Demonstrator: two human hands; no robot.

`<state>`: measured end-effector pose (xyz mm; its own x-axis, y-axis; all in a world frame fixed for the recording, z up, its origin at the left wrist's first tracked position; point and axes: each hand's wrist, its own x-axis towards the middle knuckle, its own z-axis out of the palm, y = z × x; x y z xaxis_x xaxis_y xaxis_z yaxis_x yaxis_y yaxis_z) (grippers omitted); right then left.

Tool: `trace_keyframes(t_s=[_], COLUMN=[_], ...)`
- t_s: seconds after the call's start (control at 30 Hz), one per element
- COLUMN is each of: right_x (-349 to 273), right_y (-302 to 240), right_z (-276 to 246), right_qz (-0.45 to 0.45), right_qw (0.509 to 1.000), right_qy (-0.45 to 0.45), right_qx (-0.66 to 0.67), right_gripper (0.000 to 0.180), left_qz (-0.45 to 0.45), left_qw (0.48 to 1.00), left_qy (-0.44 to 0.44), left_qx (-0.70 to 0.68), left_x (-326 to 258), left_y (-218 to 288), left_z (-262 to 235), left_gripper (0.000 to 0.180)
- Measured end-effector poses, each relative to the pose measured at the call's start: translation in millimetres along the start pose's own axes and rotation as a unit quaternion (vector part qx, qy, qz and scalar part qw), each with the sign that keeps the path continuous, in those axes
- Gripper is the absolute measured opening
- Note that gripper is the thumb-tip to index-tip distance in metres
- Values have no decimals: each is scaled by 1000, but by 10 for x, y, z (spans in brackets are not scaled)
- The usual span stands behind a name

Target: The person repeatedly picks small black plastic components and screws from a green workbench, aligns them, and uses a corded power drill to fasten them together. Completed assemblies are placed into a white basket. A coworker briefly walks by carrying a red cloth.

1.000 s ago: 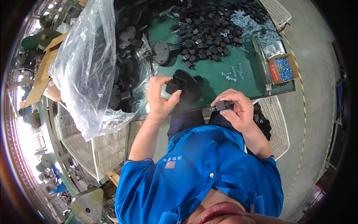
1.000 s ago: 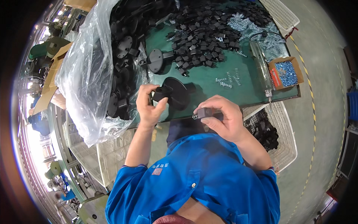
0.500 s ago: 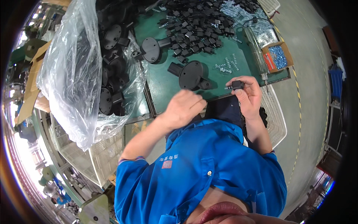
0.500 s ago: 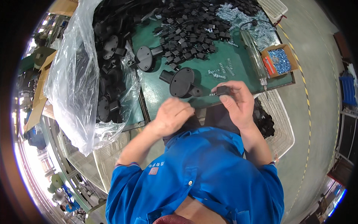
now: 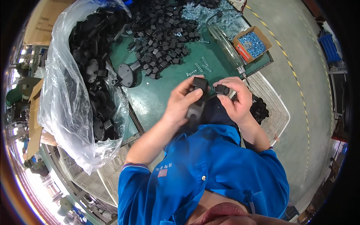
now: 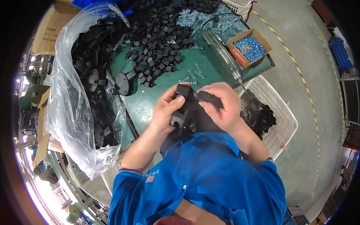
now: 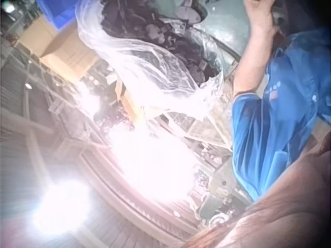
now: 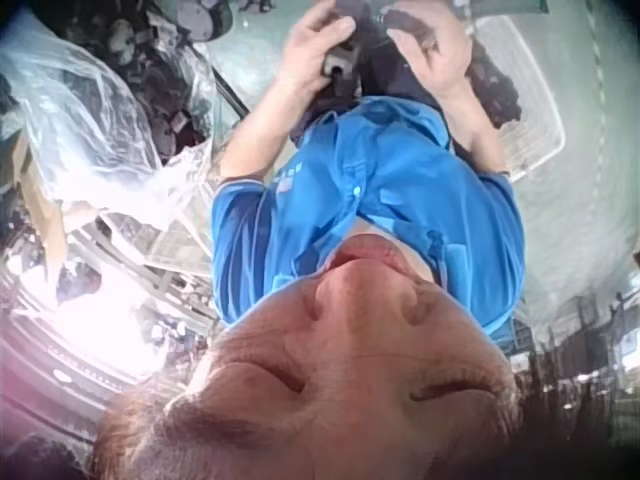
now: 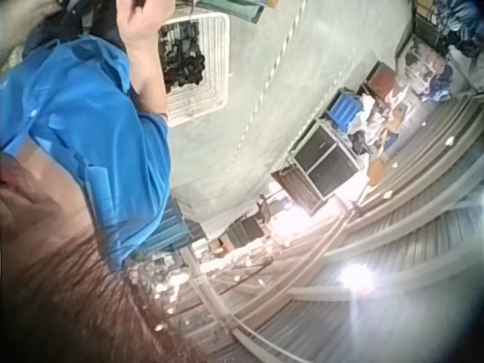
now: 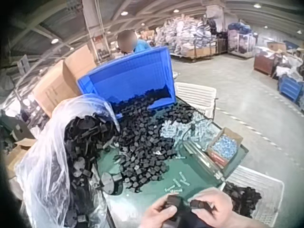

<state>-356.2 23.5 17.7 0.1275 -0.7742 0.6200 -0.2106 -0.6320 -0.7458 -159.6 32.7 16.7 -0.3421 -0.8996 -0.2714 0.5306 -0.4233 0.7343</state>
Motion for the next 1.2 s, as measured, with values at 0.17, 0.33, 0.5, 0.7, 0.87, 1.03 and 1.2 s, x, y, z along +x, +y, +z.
trace_keyframes(t_s=[0.17, 0.33, 0.5, 0.7, 0.87, 1.03, 1.2], right_x=[4, 26, 139, 252, 122, -112, -134], right_y=[29, -71, -211, -367, -99, 358, 583], right_z=[55, 33, -82, -223, 270, 514, 625], right_qz=[-69, -46, -13, 45, -32, -50, -91], right_qw=[994, 990, 985, 937, 987, 980, 935], right_qy=[36, 58, -48, -270, -87, -142, -194], right_qx=[-77, -118, -163, -215, -131, -131, -283], right_gripper=[27, 28, 26, 28, 28, 20, 19], left_qz=[-55, -28, 41, 139, 82, 137, 135], left_qw=[977, 982, 999, 901, 994, 843, 730], left_qy=[7, -20, 22, -33, 34, -10, 22], left_qx=[-205, -186, 7, 410, 66, 519, 670], left_x=[-78, -105, -65, -108, -218, -70, 62], left_y=[-143, -162, -220, 135, -5, 212, 184], left_z=[412, 373, 149, -24, -108, -552, -588], left_gripper=[56, 59, 56, 39, 38, 39, 38])
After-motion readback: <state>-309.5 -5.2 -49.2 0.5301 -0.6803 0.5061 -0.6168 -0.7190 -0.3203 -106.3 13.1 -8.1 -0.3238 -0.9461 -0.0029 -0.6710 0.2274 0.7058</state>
